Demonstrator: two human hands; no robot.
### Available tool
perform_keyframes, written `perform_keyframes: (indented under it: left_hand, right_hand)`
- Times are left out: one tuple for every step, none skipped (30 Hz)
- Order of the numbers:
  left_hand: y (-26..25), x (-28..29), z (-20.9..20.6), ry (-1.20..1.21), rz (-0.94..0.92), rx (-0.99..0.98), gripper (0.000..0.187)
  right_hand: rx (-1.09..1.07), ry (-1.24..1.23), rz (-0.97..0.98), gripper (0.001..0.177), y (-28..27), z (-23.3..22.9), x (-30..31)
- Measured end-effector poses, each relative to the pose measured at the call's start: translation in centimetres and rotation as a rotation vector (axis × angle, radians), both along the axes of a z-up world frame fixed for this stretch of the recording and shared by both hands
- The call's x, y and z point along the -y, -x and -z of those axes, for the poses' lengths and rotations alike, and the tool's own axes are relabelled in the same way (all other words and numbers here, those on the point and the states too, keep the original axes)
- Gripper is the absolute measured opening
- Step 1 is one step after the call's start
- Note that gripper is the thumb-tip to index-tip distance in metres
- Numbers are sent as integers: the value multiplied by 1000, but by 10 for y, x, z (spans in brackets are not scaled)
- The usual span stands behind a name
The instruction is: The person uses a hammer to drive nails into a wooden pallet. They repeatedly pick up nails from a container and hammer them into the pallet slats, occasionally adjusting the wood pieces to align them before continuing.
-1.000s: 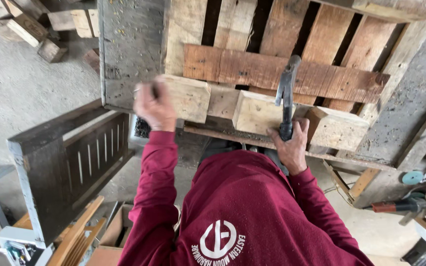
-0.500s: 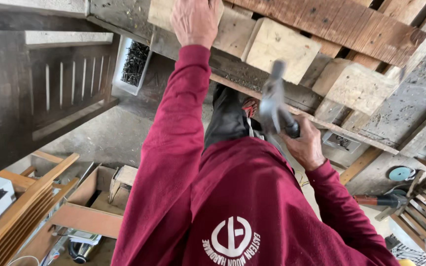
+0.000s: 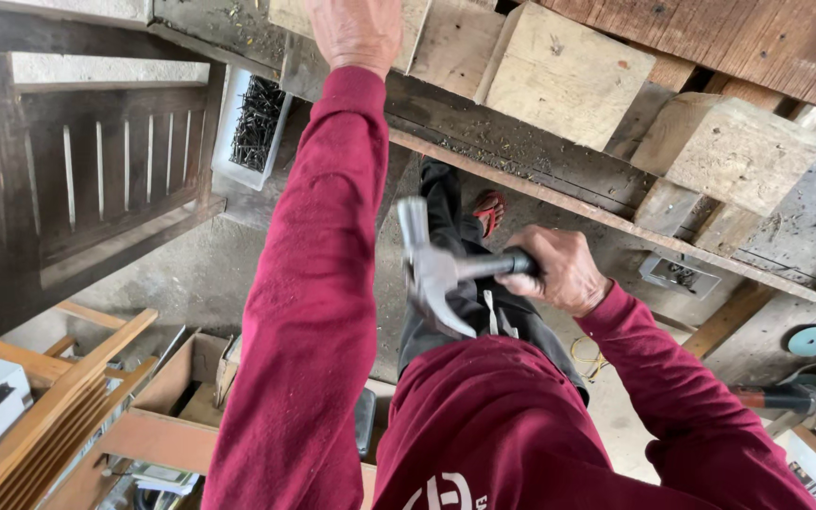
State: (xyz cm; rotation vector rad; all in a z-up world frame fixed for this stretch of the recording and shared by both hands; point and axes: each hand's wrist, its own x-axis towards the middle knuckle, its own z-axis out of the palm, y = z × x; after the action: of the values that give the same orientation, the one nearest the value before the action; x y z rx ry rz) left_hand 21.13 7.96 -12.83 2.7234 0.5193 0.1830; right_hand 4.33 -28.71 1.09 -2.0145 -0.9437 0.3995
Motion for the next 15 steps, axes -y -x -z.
perform_keyframes:
  left_hand:
    - [0,0,2,-105,46,49,20]
    - [1,0,6,-209,90,97,18]
    - [2,-1,11,-314,134,145,17]
    - [1,-3,17,-267,82,89,21]
    - [-2,-6,21,-220,31,33,26]
    - [1,-8,23,-173,-30,-27,32]
    - [8,-6,21,-232,23,-43,26]
    - [3,-1,12,-294,88,-37,21]
    - [-2,4,-1,-356,152,-31,16]
    - [-2,5,-15,-181,59,108,19]
    - [-2,8,-27,-4,-30,251,23]
    - [5,13,-34,183,-111,371,27]
    - [8,14,-39,224,-110,328,28]
    - [6,14,-41,265,-107,294,29]
    - [5,13,-41,305,-103,260,30]
  right_hand:
    - [8,31,20,49,-4,9,-3]
    - [14,62,39,51,-12,20,-8]
    - [21,93,59,52,-19,27,-13]
    - [-90,319,153,49,-24,31,-20]
    - [-201,545,247,46,-27,36,-34]
    - [-312,772,330,44,-26,36,-47]
    - [-269,569,346,43,-14,28,-54]
    - [-210,359,377,43,1,16,-59]
    - [-147,149,400,43,15,3,-61]
    - [-205,92,333,43,29,-11,-59]
    - [-262,35,264,43,34,-17,-56]
    - [-227,-10,186,45,35,-18,-52]
    - [-192,-56,108,48,34,-16,-48]
    - [-147,-104,31,50,31,-11,-47]
    - [-103,-122,103,44,26,-4,-50]
